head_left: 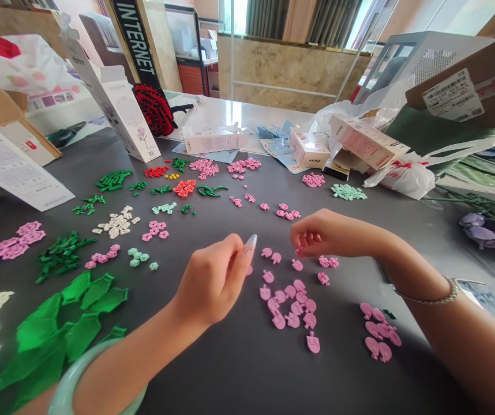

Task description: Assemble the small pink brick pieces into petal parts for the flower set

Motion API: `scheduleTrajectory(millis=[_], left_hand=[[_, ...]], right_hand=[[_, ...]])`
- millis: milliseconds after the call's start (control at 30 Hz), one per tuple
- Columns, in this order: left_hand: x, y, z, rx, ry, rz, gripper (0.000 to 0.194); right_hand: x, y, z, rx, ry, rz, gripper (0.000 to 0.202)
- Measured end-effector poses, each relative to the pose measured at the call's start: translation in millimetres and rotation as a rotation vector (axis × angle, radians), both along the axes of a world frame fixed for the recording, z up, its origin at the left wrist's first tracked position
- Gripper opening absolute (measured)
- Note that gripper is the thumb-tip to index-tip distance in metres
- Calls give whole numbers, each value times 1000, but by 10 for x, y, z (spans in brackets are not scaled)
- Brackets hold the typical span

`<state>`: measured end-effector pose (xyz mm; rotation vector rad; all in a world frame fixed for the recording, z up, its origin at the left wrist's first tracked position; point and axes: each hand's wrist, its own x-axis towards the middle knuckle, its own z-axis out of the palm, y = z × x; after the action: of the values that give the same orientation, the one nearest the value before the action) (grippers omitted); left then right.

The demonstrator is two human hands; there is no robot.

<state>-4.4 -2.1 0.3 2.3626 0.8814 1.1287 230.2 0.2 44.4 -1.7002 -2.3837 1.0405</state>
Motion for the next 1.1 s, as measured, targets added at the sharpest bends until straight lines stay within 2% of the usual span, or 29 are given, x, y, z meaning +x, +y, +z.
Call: scheduleTrajectory(millis=[100,200,300,400,500,600,667,733,800,833,900,967,1100], left_hand=[[-4,5,-26,0,-11,-69,32],[1,3,-44,0,-11,-178,28],[13,-8,-39,-54,-2,-233,24],[18,-14,-37,-111,-15,-206,24],[17,-11,-58,-145,-79,-219,25],[15,-7,-77,-152,-143,-244,26],[16,-10,-77,-178,-156,-212,26],[17,-14,-70,-229,-156,-165,27],[18,-17,-65,-267,-156,-136,29],[19,-17,-64,-280,-154,-128,30],[18,-16,-69,-300,-155,-117,32],[18,-14,-76,-323,-160,-107,33],[22,-10,-81,-346,-171,-83,33]], right_hand=[[-121,-38,39,-178,387,-61,14],[-288,-70,-19,-294,664,-142,16],[-434,-90,-113,-325,805,-227,15],[-511,-101,-169,-358,900,-285,20],[-511,-73,-162,-377,947,-240,21],[-448,60,-114,-376,886,-63,17],[-386,226,-92,-256,751,18,12],[-328,439,-99,46,515,-25,5],[-292,657,-141,357,213,-145,12],[-285,754,-171,441,88,-165,15],[-289,905,-238,502,-32,-169,19],[-311,991,-297,495,-62,-154,19],[-360,1030,-354,464,-93,-126,20]])
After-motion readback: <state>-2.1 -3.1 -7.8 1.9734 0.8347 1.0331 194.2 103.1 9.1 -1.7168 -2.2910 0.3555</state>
